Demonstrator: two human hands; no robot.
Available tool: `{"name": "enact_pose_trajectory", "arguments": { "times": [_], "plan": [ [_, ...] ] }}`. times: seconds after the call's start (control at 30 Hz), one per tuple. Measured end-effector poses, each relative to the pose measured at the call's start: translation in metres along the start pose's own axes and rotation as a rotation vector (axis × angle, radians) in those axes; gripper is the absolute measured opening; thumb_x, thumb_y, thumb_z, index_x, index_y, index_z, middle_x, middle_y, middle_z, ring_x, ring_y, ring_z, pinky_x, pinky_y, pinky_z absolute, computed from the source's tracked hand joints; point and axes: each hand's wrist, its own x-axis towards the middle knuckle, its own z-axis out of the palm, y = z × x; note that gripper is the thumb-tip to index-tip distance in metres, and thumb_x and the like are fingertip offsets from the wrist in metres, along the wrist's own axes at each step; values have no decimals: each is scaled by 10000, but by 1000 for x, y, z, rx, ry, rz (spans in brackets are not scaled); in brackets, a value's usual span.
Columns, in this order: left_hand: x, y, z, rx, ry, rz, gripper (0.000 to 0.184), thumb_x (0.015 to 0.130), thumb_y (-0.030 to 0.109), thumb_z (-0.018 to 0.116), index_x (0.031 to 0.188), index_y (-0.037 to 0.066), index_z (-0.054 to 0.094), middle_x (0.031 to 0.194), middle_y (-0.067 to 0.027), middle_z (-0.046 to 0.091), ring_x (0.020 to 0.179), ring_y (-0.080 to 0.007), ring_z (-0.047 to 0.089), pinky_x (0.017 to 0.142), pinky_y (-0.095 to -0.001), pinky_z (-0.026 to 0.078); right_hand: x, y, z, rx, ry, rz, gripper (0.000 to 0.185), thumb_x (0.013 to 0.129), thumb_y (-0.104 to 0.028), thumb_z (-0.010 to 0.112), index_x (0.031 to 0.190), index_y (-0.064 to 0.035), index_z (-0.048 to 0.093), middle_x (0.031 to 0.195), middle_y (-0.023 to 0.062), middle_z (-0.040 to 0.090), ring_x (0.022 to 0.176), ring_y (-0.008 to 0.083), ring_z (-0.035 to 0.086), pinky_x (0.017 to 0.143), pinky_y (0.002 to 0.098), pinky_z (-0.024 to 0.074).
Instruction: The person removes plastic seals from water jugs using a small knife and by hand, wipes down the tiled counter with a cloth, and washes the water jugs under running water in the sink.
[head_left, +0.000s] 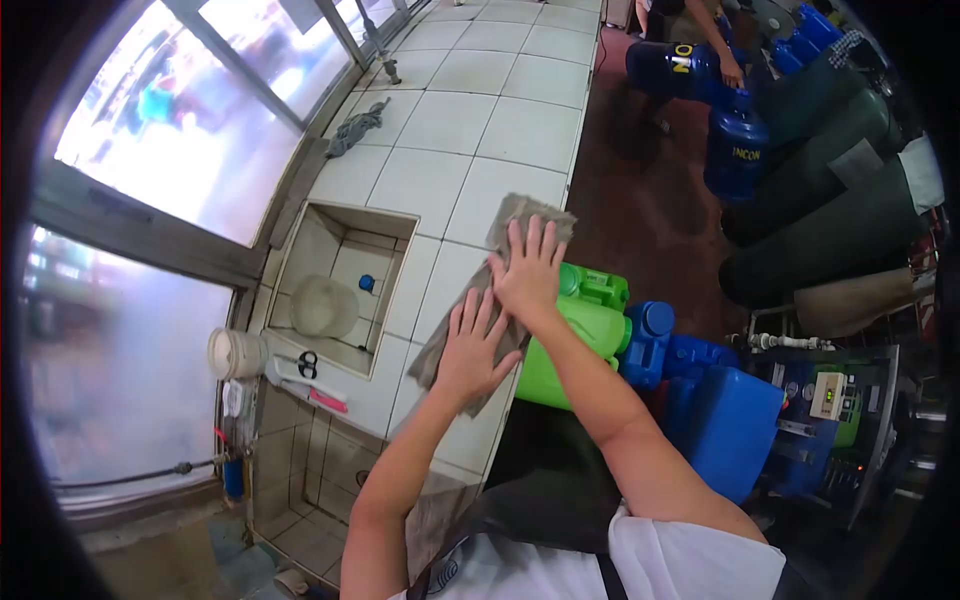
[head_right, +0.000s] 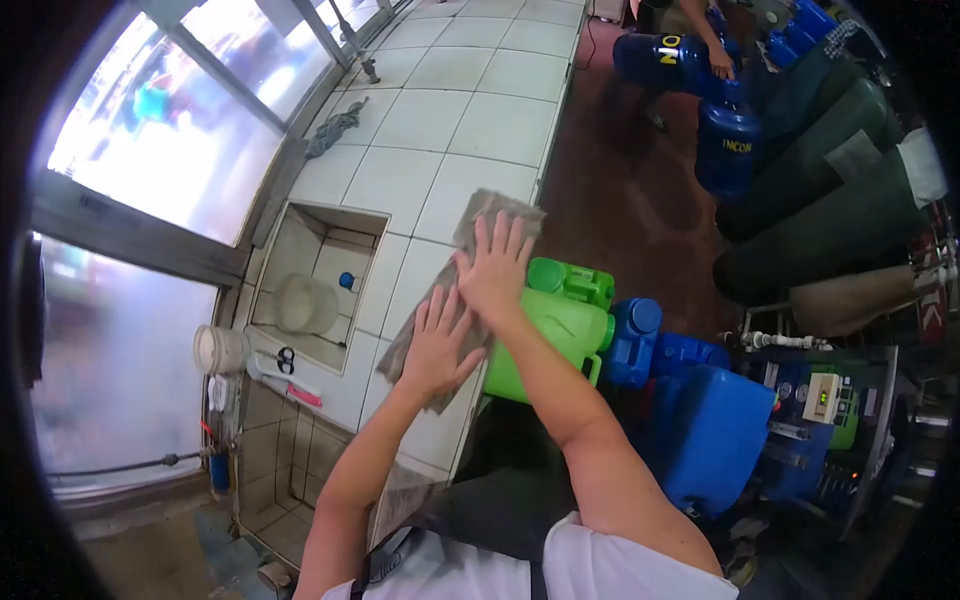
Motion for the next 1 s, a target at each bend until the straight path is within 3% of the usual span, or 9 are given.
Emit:
{"name": "enact_pose_trajectory", "arguments": {
  "times": [0.17,0.3,0.37,0.47,0.67,0.83,1.0],
  "plan": [
    [130,-26,5,13,101,54,814,925,582,533,1542,76,372,1632,-205,248,1519,-408,175,1227,-543,138,120,56,13,-136,-21,175,719,981,-538,451,1562,-124,360,1637,210,244,1511,451,167,1212,616,91],
    [199,-37,11,1,157,-17,832,931,578,518,1546,44,348,1631,-222,243,1525,-403,163,1234,-532,127,209,80,33,-220,-116,106,685,1008,-547,365,1586,-183,318,1652,186,224,1517,447,152,1217,600,81],
    [217,-45,17,-15,160,-56,841,932,575,514,1546,28,340,1629,-230,242,1527,-404,158,1236,-530,123,241,77,47,-250,-135,26,641,1019,-539,365,1586,-245,314,1652,170,231,1513,449,175,1215,596,117],
    [228,-53,26,-41,326,-164,846,926,546,531,1539,-4,337,1620,-243,256,1514,-417,186,1235,-541,119,263,56,64,-267,-144,-44,630,1016,-533,375,1583,-264,321,1652,160,238,1509,451,186,1209,595,131],
    [202,-60,20,4,343,-306,765,934,490,550,1521,26,393,1607,-249,285,1498,-443,220,1213,-587,129,258,15,89,-209,-118,-172,607,1012,-519,367,1569,-280,355,1650,153,255,1508,459,190,1209,613,114],
    [114,-80,18,161,310,-417,742,957,489,531,1525,34,391,1608,-257,279,1495,-456,216,1208,-592,136,192,-74,91,-61,-186,-242,624,1000,-494,390,1565,-229,375,1650,174,247,1521,452,150,1219,617,60],
    [-3,-69,-7,197,148,-473,737,937,458,572,1546,87,382,1603,-276,273,1494,-456,223,1200,-593,154,93,-124,72,196,-165,-186,869,901,-677,495,1556,-118,375,1647,231,204,1524,466,102,1220,621,25]
  ]
}}
